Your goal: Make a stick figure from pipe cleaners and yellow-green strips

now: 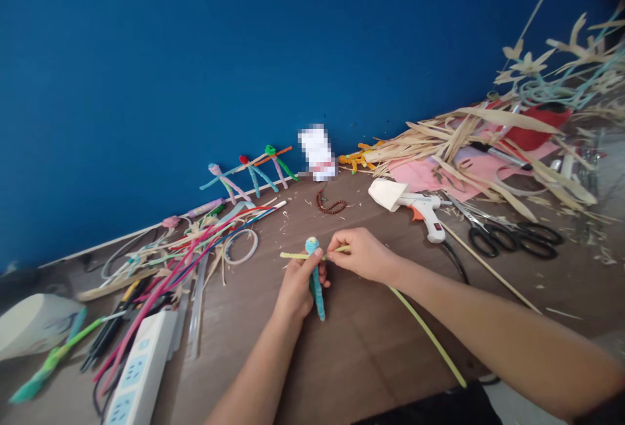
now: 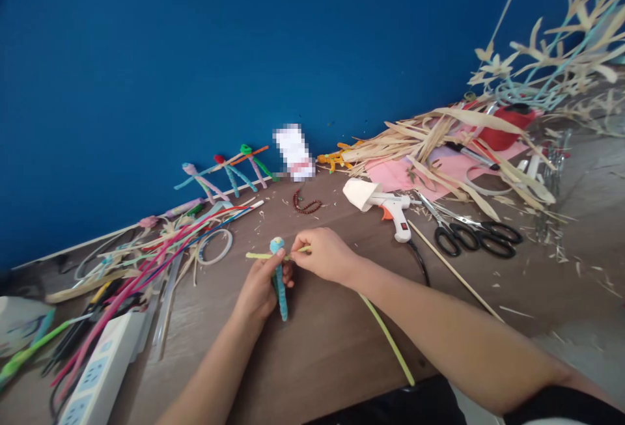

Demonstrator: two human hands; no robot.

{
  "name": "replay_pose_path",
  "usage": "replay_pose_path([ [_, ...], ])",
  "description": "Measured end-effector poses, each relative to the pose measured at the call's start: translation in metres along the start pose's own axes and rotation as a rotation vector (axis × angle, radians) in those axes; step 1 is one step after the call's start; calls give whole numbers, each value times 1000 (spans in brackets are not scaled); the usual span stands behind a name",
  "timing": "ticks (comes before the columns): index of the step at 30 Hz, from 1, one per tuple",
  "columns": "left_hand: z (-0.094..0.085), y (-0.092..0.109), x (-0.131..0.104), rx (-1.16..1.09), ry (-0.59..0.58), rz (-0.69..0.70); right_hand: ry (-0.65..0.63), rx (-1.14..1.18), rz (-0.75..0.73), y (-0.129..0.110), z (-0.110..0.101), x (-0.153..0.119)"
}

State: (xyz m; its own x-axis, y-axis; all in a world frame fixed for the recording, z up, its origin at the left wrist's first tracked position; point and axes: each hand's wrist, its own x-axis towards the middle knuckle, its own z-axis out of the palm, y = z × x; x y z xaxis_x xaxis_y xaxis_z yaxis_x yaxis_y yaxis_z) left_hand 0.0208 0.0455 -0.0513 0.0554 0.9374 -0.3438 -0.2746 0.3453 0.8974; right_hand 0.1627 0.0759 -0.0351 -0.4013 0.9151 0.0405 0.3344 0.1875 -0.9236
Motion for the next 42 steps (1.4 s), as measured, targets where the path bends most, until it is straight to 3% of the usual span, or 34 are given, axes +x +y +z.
replay_pose_path([
  [5,-3,1,1,25,-5,-46,21,-178,-85,-3,-4,-2],
  [11,-3,3,0,10,14,-91,-12,51,14,9,4,2],
  [18,-6,5,1,-17,-26,-102,9,121,19,8,3,3],
  [28,-7,4,-1,18,-106,-38,-150,501,247,9,1,8],
  [36,-3,2,0,-56,-34,-49,92,251,213,17,1,13],
  [42,-2,1,2,-47,23,-51,104,155,126,20,2,13],
])
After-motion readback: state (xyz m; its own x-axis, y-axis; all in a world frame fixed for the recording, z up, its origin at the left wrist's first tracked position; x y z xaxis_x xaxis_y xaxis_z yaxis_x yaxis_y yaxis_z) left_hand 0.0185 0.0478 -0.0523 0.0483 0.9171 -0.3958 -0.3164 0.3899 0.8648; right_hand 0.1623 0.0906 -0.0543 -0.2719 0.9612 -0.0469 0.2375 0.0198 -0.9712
